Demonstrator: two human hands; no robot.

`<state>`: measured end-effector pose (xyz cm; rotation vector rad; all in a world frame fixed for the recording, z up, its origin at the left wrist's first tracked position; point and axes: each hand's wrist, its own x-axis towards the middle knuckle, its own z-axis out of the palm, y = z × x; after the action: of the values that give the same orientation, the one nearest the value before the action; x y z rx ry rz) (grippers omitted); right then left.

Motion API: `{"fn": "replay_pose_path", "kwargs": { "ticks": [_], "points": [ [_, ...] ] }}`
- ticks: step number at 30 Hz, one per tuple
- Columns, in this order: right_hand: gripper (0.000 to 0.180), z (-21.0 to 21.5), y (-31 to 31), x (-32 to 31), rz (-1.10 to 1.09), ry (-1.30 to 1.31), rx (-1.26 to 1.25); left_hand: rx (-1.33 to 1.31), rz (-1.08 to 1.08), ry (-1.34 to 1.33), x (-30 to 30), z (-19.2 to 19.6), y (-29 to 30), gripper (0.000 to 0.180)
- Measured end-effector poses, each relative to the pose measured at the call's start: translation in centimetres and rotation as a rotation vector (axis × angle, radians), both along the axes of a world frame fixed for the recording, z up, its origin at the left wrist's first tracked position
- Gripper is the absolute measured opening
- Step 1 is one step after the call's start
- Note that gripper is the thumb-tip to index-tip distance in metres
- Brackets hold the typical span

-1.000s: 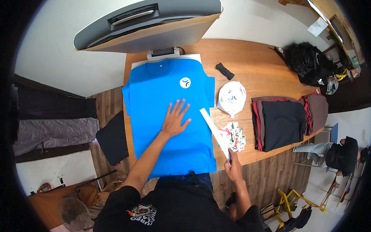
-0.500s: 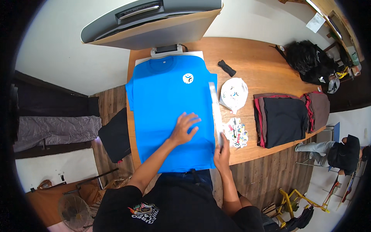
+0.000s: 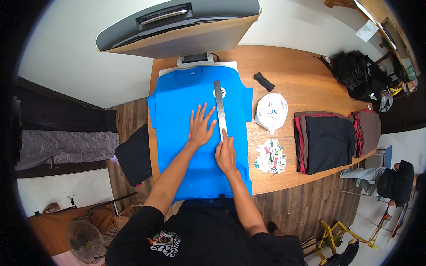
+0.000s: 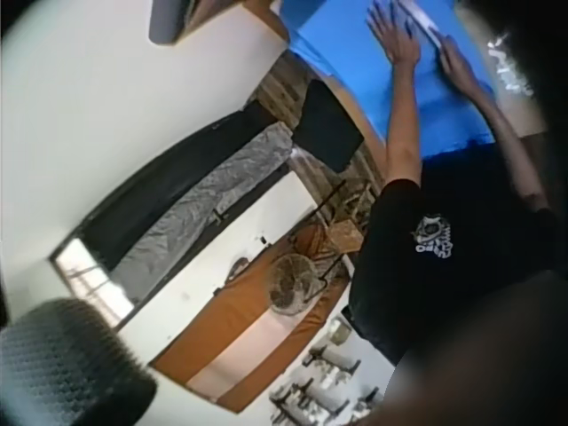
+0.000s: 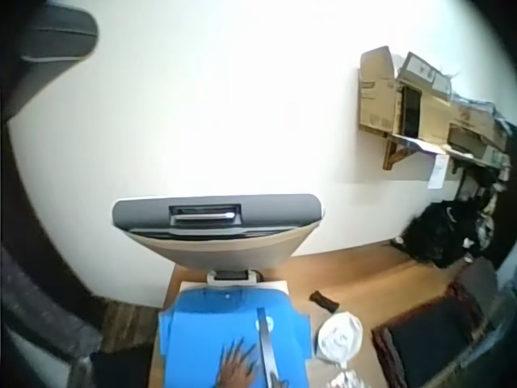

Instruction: Aligning graphic transfers on a t-shirt using a ruler and cutting graphics from a sheet.

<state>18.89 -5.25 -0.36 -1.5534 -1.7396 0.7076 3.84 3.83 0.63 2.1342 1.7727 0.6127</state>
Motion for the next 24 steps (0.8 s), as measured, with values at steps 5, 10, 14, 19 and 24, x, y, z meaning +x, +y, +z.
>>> {"fn": "replay_pose_path", "kwargs": {
  "ticks": [5, 10, 14, 19, 24],
  "points": [
    [0.054, -0.3, -0.6, -0.2, 0.002, 0.015, -0.028, -0.022, -0.015, 0.064, 0.0, 0.2, 0.0, 0.055],
    [0.056, -0.8, -1.2, -0.6, 0.007, 0.010, -0.042, -0.011, -0.022, 0.119, 0.1, 0.2, 0.0, 0.057],
    [0.056, -0.7, -0.9, -1.0, -0.004, 0.002, -0.022, -0.022, -0.020, 0.149, 0.1, 0.1, 0.1, 0.059],
    [0.056, -0.4, -0.8, -1.4, -0.019, 0.002, -0.025, -0.040, -0.016, 0.127, 0.2, 0.1, 0.1, 0.060],
    [0.056, -0.3, -0.8, -1.5, -0.018, -0.006, -0.048, -0.023, -0.011, 0.163, 0.1, -0.2, 0.1, 0.060]
  ]
}}
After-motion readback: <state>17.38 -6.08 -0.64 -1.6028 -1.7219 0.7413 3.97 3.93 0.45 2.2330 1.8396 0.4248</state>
